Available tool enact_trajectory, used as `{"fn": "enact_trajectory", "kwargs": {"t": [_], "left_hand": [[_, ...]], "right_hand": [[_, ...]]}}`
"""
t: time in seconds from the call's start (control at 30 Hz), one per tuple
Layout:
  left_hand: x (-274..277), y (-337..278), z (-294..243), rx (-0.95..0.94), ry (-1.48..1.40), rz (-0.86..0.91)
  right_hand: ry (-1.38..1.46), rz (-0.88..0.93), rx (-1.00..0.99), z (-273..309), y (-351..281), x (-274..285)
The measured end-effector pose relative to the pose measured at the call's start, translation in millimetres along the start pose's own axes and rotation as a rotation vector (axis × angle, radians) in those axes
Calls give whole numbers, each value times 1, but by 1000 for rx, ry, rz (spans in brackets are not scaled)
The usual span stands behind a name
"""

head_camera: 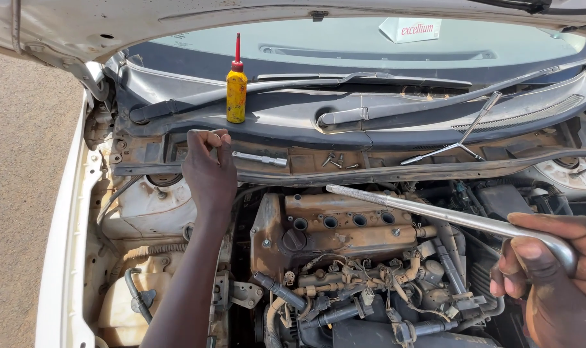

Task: The person uses a socket wrench to loosen and remove bolts from the engine's valve cover. After removing the bolts, the person detaches a small plastic component with a wire connector from the engine assembly.

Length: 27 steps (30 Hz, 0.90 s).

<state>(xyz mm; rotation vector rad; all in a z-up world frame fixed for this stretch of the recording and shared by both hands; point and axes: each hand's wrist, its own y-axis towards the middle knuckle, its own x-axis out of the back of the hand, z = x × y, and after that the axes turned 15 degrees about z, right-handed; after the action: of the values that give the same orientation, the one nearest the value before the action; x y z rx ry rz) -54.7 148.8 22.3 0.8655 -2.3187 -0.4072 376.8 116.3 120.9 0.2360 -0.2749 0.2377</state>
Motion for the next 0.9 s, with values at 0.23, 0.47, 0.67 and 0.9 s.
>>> {"fn": "enact_trajectory", "kwargs": {"t": [0.23, 0.47, 0.67, 0.9], "left_hand": [[-28, -107, -31, -264, -86, 604], [-94, -137, 19, -237, 123, 841], [-117, -125, 38, -79, 156, 891], [-148, -104, 76, 195, 1, 887]], "right_hand": [[-97, 28, -150, 34, -1, 0], [-438, 222, -519, 70, 20, -53], [-541, 360, -548, 51, 37, -71], [-480, 321, -497, 51, 50, -85]]}}
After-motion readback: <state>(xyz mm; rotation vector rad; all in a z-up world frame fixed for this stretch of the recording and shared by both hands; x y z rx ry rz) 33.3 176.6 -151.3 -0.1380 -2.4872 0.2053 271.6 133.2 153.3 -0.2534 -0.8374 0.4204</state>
